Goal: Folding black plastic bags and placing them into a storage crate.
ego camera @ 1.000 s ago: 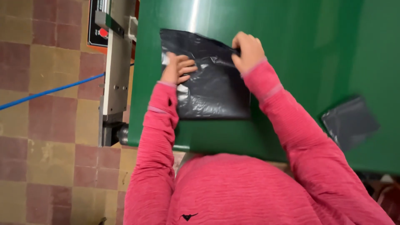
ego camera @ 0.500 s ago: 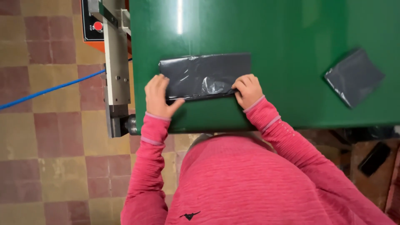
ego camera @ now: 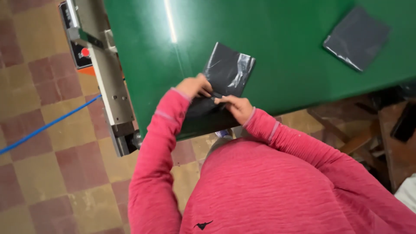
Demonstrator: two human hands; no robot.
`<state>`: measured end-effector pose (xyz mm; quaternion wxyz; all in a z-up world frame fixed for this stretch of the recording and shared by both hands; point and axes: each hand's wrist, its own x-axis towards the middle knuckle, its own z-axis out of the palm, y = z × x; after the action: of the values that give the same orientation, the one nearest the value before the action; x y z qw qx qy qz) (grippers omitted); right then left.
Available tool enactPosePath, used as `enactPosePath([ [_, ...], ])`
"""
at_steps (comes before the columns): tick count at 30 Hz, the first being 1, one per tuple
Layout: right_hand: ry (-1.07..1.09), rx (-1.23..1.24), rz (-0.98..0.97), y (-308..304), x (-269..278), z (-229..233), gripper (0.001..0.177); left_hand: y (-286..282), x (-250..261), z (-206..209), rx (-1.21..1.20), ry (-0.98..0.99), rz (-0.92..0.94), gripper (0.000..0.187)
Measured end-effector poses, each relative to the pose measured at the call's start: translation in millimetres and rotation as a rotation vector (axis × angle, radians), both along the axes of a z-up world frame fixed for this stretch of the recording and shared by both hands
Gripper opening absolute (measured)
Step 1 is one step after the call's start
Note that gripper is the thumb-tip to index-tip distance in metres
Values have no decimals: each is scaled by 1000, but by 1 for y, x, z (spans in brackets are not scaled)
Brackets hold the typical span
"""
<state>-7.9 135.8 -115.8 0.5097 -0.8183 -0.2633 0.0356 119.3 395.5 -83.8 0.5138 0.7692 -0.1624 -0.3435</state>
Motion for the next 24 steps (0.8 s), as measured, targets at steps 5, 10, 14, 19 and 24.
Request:
enactPosePath([
  [5,783,771,-593,-16,25,-31,28,-10,44,-30,150,88,289,61],
  [10,1020,1029,-704,-11,46,-19,35,-58,13,29,461,-527,296,52],
  [14,1040,832,-743,-11,49,-56,30,-102,-3,45,871,-882,546,39],
  [19,688,429,-837,-45,38,0,33,-124,-19,58,468,-938,310,22],
  [24,110,705,-1027,-173,39,15,53,-248,-25,146,-143,-913,185,18],
])
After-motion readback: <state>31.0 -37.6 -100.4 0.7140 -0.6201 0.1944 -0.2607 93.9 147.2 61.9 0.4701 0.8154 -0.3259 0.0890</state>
